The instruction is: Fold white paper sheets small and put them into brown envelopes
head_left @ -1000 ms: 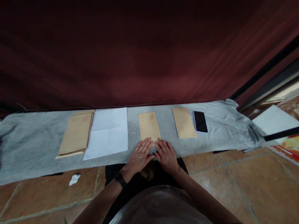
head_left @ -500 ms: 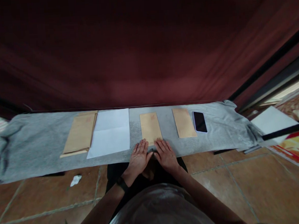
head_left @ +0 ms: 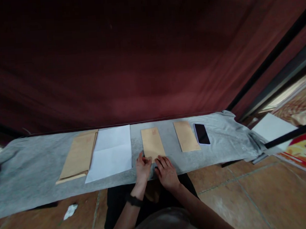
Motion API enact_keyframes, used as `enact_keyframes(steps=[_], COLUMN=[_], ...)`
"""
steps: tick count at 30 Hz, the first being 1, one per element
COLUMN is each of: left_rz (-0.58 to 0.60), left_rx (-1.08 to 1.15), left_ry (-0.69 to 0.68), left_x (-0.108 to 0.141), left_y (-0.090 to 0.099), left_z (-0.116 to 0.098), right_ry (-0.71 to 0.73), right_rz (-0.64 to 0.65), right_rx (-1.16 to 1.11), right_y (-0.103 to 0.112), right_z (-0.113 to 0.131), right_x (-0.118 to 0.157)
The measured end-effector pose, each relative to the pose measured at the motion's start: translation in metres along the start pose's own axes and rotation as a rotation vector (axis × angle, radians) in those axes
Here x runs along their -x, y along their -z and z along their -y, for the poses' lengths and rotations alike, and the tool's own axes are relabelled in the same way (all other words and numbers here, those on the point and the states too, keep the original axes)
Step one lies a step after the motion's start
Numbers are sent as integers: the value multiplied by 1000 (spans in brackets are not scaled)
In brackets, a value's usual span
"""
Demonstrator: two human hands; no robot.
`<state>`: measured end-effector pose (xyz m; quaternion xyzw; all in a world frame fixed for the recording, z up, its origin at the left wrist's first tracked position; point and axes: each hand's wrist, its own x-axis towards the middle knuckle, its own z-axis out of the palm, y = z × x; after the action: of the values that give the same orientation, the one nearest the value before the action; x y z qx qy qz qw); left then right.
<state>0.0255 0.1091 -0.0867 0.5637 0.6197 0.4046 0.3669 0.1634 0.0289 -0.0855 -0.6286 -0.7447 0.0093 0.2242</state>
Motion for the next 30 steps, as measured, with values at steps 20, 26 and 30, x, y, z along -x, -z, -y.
enact_keyframes(steps=[20,26,30], left_rz=[246,213,180], left_rx=[443,395,365], left_ry=[255,322,368], left_x=[23,11,6], left_y=[-22,-18,-9], left_z=[-38,-25,-18], right_ry=[-798,-832,-767], right_rz=[-253,-103,91], right_rx=[-1544,-1664,-1533], right_y=[3,0,6], right_z=[-10,-5,-16], right_x=[-41,-27,-14])
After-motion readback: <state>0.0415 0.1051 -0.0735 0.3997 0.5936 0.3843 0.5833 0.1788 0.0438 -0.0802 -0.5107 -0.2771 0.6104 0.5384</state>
